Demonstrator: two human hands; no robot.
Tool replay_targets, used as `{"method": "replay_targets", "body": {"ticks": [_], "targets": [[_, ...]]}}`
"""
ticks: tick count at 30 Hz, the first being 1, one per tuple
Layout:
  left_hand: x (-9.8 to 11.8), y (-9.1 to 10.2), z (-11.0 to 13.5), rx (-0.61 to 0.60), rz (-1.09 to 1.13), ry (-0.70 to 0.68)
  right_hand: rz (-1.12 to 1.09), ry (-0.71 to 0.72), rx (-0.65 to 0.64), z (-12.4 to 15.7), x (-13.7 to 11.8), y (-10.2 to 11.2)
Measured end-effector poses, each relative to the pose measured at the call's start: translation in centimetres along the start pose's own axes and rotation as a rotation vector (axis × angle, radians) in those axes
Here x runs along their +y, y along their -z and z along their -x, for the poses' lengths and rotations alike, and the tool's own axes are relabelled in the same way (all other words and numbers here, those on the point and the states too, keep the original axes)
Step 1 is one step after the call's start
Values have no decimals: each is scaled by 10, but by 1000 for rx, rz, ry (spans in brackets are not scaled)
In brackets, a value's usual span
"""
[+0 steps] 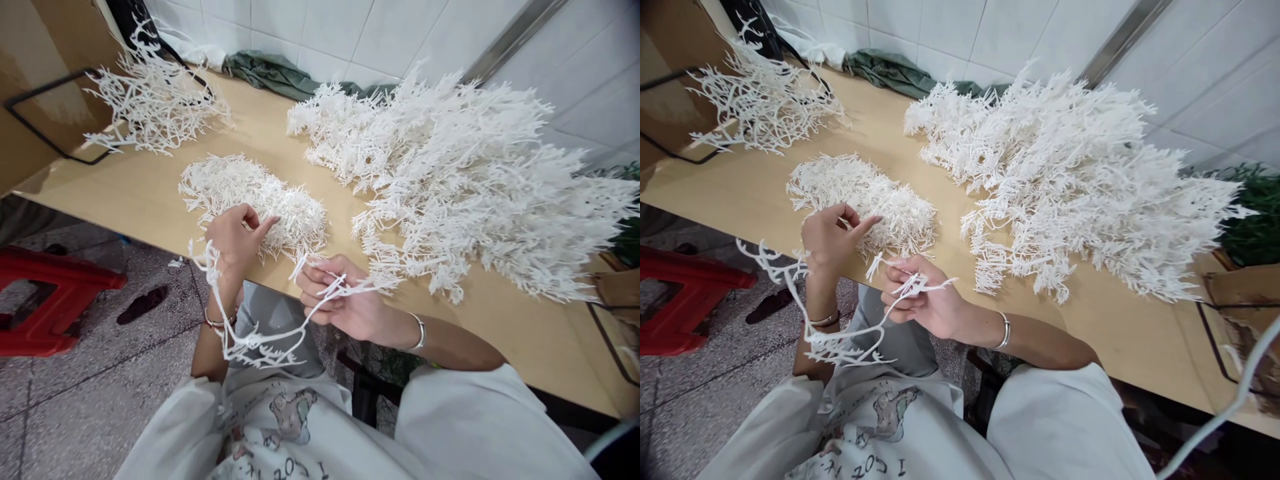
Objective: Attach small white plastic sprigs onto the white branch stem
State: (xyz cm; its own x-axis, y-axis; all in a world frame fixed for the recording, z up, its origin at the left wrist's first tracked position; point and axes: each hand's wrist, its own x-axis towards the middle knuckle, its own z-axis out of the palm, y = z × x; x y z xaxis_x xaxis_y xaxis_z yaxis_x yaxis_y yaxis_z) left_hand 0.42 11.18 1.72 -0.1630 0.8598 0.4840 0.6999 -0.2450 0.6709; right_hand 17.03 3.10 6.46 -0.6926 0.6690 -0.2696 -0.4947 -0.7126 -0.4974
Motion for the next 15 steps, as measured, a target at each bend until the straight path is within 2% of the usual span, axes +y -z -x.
{"method": "replay_targets", "body": {"ticks": [3,6,10,12,15], "targets": [[0,1,-3,-6,64,-66,-61,84,93,-3,-1,1],[6,5,-1,-5,143,-77,-68,110,150,-5,-2,1],[19,18,9,3,310,-113,36,95,155,-4,-1,1],[24,27,19,-88,442,-136,149,127,148,-4,2,0],[25,41,34,-326,600,-208,354,255,178,-2,7,-1]]}}
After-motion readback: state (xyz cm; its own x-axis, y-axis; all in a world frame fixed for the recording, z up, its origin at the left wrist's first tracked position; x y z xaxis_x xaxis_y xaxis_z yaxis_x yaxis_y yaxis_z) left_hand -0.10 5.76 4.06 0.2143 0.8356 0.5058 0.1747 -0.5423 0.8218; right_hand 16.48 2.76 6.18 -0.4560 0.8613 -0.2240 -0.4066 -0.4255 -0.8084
